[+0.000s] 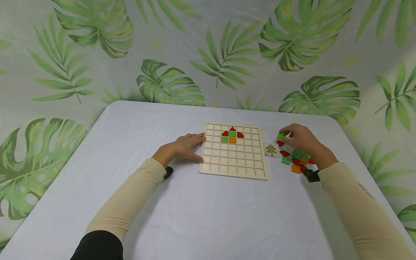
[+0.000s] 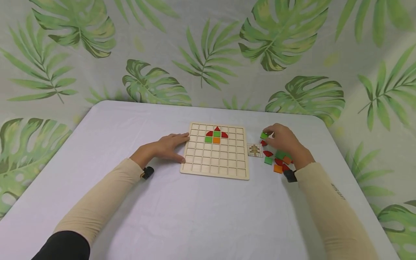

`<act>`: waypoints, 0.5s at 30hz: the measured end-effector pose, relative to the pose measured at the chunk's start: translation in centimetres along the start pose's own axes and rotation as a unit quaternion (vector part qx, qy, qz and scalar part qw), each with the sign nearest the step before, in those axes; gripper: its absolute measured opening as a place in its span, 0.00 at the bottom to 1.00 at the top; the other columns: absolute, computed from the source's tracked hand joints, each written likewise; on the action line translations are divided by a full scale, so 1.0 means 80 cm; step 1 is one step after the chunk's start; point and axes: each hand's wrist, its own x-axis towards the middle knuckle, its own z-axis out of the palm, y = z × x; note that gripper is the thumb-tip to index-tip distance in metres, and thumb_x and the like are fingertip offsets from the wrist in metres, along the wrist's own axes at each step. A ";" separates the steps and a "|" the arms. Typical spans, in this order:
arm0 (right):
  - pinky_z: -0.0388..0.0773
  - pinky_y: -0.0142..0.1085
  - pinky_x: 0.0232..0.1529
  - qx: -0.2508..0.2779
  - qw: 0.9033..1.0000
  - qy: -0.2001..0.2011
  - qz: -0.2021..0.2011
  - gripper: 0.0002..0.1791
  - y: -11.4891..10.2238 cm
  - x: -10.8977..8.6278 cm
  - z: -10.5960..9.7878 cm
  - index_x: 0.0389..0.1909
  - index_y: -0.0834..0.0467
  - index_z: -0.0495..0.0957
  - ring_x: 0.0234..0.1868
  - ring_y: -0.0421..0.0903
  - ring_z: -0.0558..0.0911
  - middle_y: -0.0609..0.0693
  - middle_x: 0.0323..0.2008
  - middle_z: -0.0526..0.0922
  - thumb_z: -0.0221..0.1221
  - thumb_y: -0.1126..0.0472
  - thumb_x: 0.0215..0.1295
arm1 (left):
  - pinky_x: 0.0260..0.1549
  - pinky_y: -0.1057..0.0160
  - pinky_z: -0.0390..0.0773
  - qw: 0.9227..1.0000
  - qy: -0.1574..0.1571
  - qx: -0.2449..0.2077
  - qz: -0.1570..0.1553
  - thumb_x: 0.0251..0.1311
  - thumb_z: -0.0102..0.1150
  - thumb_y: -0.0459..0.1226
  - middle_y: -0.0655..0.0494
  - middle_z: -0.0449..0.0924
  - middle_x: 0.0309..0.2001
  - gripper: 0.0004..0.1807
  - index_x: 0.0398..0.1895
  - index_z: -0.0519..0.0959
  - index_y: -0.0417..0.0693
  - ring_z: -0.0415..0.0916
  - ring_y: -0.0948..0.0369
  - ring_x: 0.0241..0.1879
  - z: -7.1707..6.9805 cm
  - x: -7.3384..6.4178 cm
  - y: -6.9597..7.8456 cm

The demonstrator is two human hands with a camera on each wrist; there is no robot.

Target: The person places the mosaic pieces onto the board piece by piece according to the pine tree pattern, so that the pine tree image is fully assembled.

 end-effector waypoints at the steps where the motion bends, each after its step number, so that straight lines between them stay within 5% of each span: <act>1: 0.76 0.55 0.51 -0.004 1.000 -0.004 -0.008 0.21 -0.004 0.001 0.002 0.58 0.68 0.77 0.49 0.60 0.75 0.67 0.51 0.78 0.59 0.62 0.66 | 0.76 0.44 0.51 1.000 0.000 -0.001 0.000 0.57 0.66 0.56 0.59 0.41 0.82 0.51 0.80 0.52 0.53 0.44 0.50 0.80 0.000 0.000 0.000; 15: 0.79 0.51 0.50 -0.030 0.996 -0.023 -0.080 0.19 -0.058 0.011 0.025 0.55 0.64 0.80 0.48 0.55 0.80 0.59 0.47 0.81 0.61 0.63 0.65 | 0.77 0.45 0.51 1.000 -0.003 0.003 -0.003 0.58 0.66 0.57 0.60 0.40 0.82 0.52 0.80 0.50 0.55 0.43 0.50 0.80 0.002 0.003 -0.002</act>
